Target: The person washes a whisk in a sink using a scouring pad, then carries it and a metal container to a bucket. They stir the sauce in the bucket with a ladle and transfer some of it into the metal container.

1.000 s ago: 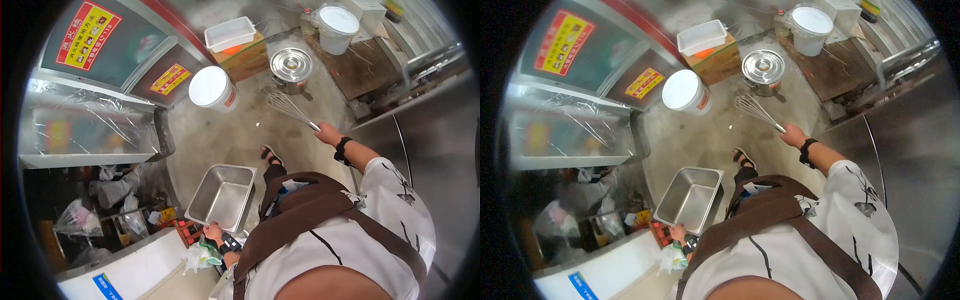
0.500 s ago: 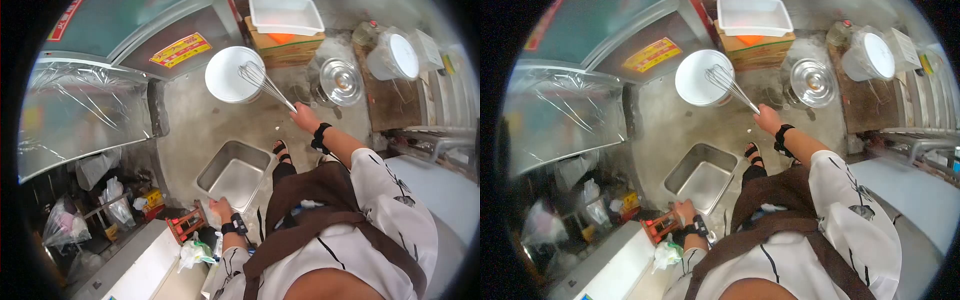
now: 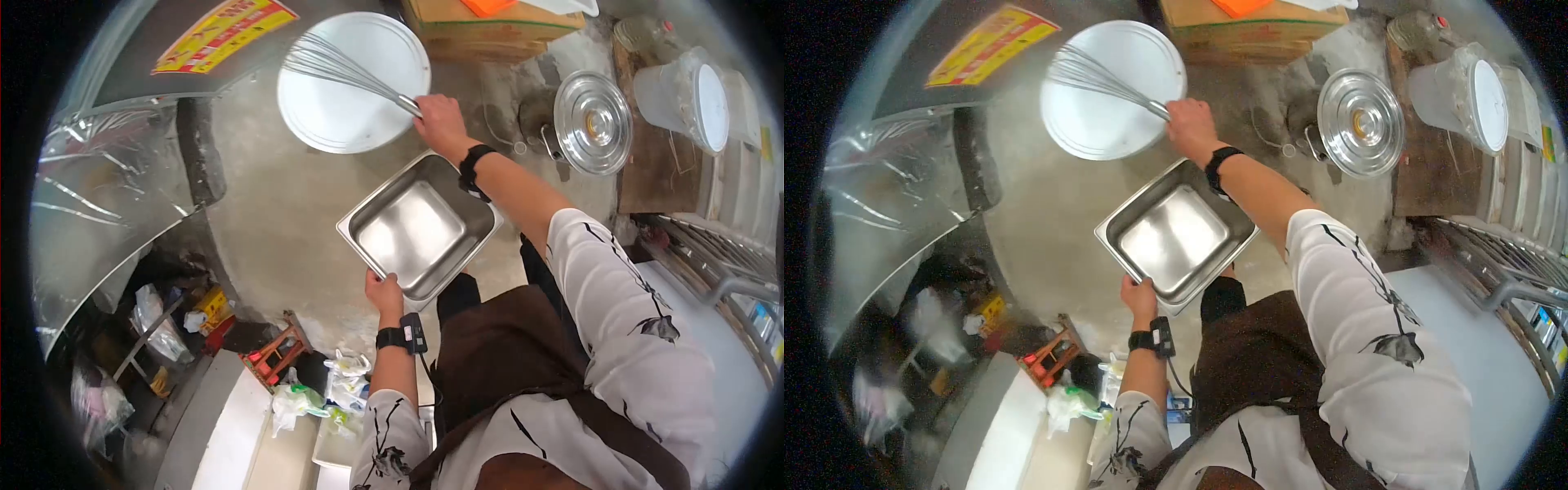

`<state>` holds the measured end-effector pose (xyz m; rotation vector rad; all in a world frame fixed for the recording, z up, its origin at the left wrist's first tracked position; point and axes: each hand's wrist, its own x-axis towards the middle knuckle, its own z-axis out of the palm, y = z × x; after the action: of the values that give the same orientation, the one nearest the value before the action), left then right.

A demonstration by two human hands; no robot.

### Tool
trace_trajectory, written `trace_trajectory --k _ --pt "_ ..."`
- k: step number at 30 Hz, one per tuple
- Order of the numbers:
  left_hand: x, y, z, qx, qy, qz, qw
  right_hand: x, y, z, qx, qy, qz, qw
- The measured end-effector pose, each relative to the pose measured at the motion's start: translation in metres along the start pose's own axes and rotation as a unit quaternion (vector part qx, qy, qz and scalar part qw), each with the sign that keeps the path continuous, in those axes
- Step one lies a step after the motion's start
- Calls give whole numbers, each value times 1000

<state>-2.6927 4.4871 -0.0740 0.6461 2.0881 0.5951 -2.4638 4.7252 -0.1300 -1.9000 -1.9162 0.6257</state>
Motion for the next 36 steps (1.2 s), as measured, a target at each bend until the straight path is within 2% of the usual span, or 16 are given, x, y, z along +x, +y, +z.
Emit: trace_trajectory --k 1,4,7,8,13,15,18,20,22,24,26,28,30,32,34,36 --pt "-1 1 14 -3 -15 -21 1000 2 2 1 -26 -8 6 1000" --pt "12 -24 49 1 -29 -7 1000 -8 19 10 -37 92 -47 994" --pt "20 -34 74 -43 -59 -17 997 -30 39 -14 39 137 -28 989" --pt "26 -34 84 -68 -69 -15 995 -41 57 -22 55 124 3 991" --pt "55 -18 122 34 -115 -13 993 -121 186 -89 14 194 90 977" --pt "67 -6 148 91 -137 6 986 -169 257 -129 -139 250 158 945" --pt "82 -11 173 61 -145 25 987 -214 319 -142 -197 240 274 910" --pt "91 -16 183 99 -153 36 983 -230 343 -143 -219 224 335 889" --pt "88 -15 194 122 -143 29 982 -233 359 -144 -226 221 302 899" --pt "73 -4 200 170 -135 87 972 -224 360 -149 -225 220 274 909" --pt "65 -7 192 201 -136 174 954 -211 358 -154 -216 223 253 916" --pt "58 -16 163 410 -63 221 883 -200 355 -155 -200 207 255 923" --pt "35 -8 131 414 -25 303 858 -189 359 -158 -188 195 256 928" --pt "41 -34 88 481 39 294 825 -176 355 -162 -174 178 280 927" --pt "43 -29 63 490 46 192 849 -168 362 -163 -180 162 273 931" --pt "55 -29 52 541 64 152 825 -156 364 -167 -174 104 306 930"
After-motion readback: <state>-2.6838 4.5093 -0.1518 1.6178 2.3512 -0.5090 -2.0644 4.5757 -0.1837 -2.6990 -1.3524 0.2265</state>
